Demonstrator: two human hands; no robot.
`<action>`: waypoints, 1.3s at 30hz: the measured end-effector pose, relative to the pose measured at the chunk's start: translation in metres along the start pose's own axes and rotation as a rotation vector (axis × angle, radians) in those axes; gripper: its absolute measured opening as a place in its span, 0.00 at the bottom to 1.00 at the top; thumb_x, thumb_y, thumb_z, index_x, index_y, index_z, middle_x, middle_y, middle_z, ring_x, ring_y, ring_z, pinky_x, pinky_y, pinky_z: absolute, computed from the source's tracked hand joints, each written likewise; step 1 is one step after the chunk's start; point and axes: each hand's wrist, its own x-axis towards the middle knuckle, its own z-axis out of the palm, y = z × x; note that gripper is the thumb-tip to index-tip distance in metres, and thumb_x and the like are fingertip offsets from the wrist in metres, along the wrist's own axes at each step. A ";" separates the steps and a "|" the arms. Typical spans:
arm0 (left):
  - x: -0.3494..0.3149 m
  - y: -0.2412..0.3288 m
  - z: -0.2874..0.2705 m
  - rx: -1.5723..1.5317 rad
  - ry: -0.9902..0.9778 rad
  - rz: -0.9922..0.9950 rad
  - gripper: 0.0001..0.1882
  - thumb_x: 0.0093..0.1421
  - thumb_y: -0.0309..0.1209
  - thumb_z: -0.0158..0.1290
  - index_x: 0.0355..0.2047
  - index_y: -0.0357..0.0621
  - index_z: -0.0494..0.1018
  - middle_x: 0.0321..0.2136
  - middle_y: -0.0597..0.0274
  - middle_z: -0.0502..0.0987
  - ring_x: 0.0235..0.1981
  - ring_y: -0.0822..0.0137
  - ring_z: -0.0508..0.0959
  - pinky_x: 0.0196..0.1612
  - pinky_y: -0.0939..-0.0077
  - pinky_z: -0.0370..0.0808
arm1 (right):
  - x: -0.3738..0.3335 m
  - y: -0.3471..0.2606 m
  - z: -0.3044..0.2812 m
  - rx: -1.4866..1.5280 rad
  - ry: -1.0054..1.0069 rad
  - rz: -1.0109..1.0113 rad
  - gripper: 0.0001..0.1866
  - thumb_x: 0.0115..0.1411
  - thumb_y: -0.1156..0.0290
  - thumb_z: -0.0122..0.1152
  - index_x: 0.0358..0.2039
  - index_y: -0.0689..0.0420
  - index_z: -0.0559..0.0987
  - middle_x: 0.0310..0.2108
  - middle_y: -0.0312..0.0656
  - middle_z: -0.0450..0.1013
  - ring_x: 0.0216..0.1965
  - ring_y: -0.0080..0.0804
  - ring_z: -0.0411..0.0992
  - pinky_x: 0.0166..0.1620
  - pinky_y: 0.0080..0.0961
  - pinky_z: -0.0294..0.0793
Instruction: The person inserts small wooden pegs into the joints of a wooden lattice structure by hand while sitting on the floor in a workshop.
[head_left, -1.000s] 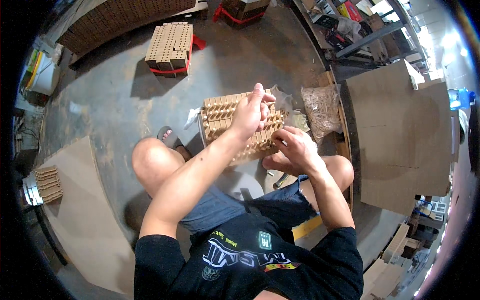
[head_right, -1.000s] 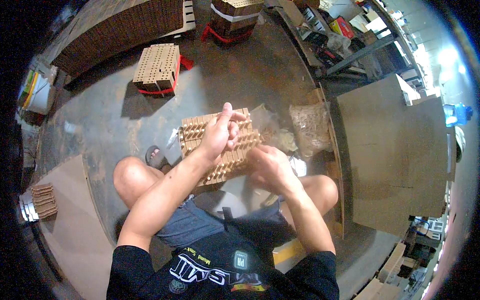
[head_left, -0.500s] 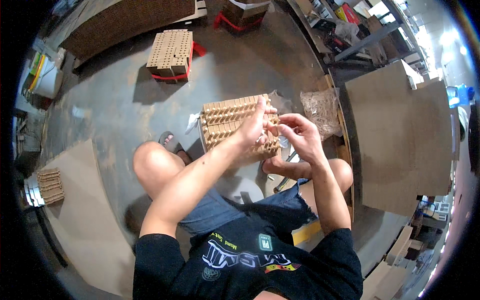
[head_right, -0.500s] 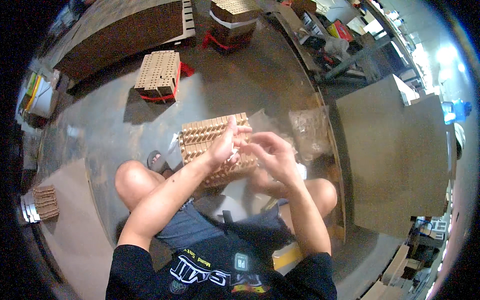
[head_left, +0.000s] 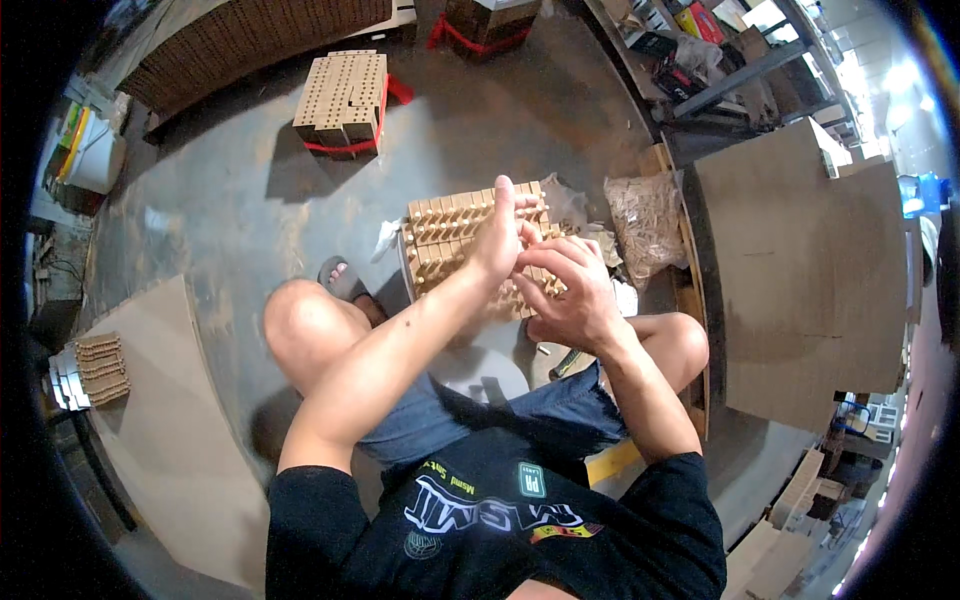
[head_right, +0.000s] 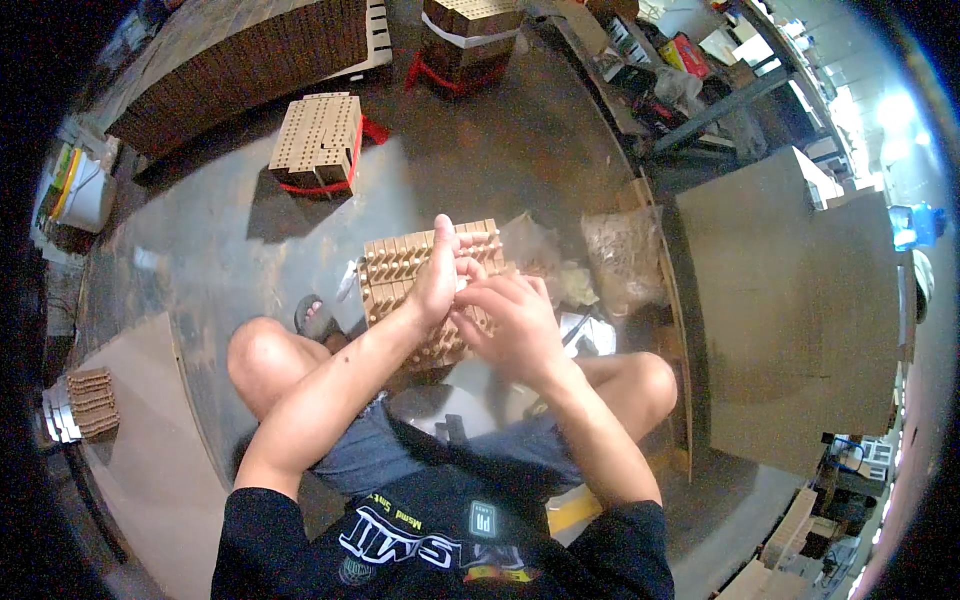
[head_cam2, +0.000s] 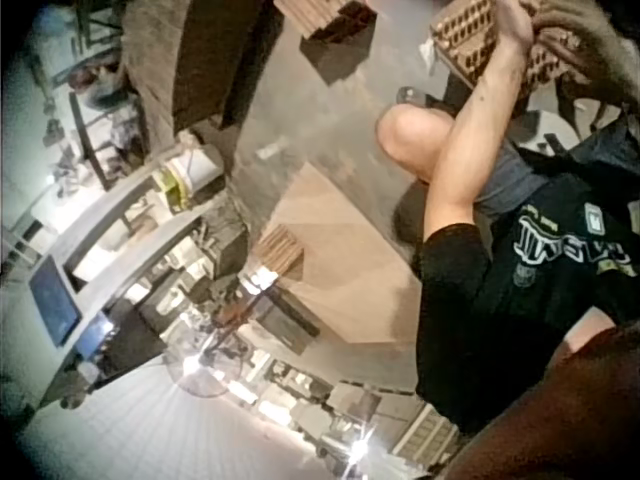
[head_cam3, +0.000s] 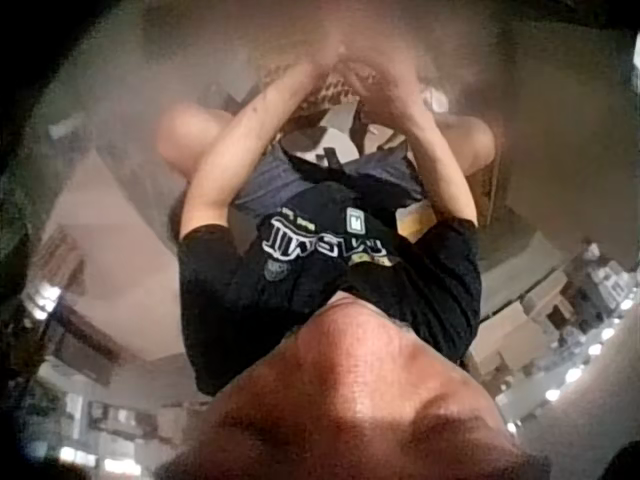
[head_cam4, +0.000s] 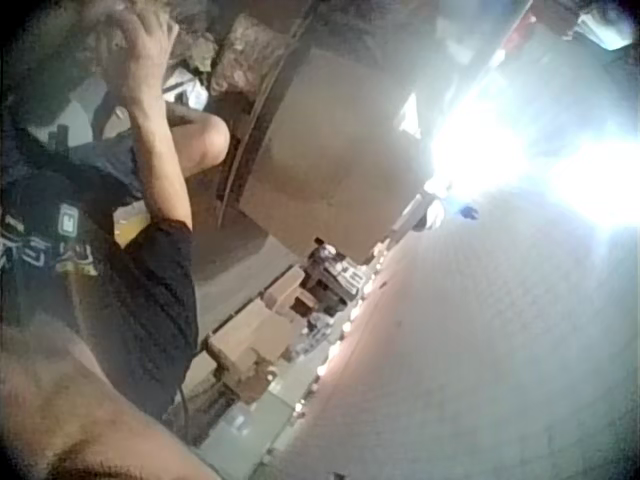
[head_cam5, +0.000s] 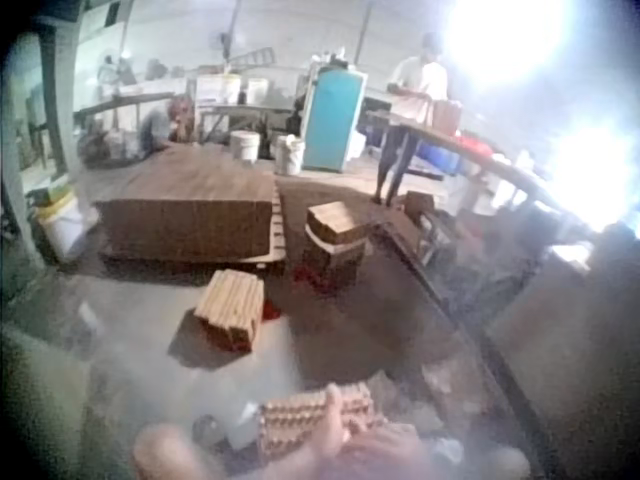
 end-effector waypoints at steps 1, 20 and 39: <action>0.001 0.001 -0.001 -0.010 0.009 0.029 0.48 0.69 0.69 0.20 0.63 0.39 0.64 0.22 0.66 0.73 0.18 0.80 0.68 0.21 0.87 0.65 | 0.001 -0.001 0.000 0.029 -0.005 0.010 0.15 0.48 0.70 0.75 0.38 0.53 0.84 0.40 0.37 0.79 0.45 0.37 0.73 0.51 0.35 0.67; -0.001 -0.005 0.015 0.034 0.074 0.030 0.47 0.70 0.68 0.19 0.60 0.38 0.66 0.18 0.73 0.68 0.17 0.80 0.65 0.23 0.84 0.64 | -0.011 0.017 0.003 0.139 0.087 -0.014 0.12 0.50 0.81 0.71 0.37 0.57 0.83 0.35 0.41 0.80 0.39 0.37 0.80 0.44 0.29 0.79; -0.005 0.015 0.015 -0.007 0.057 0.004 0.46 0.69 0.69 0.20 0.60 0.40 0.65 0.19 0.74 0.67 0.14 0.83 0.60 0.16 0.88 0.57 | -0.018 0.038 -0.007 -0.160 -0.371 -0.023 0.11 0.52 0.65 0.70 0.36 0.52 0.82 0.33 0.37 0.75 0.39 0.37 0.73 0.45 0.33 0.71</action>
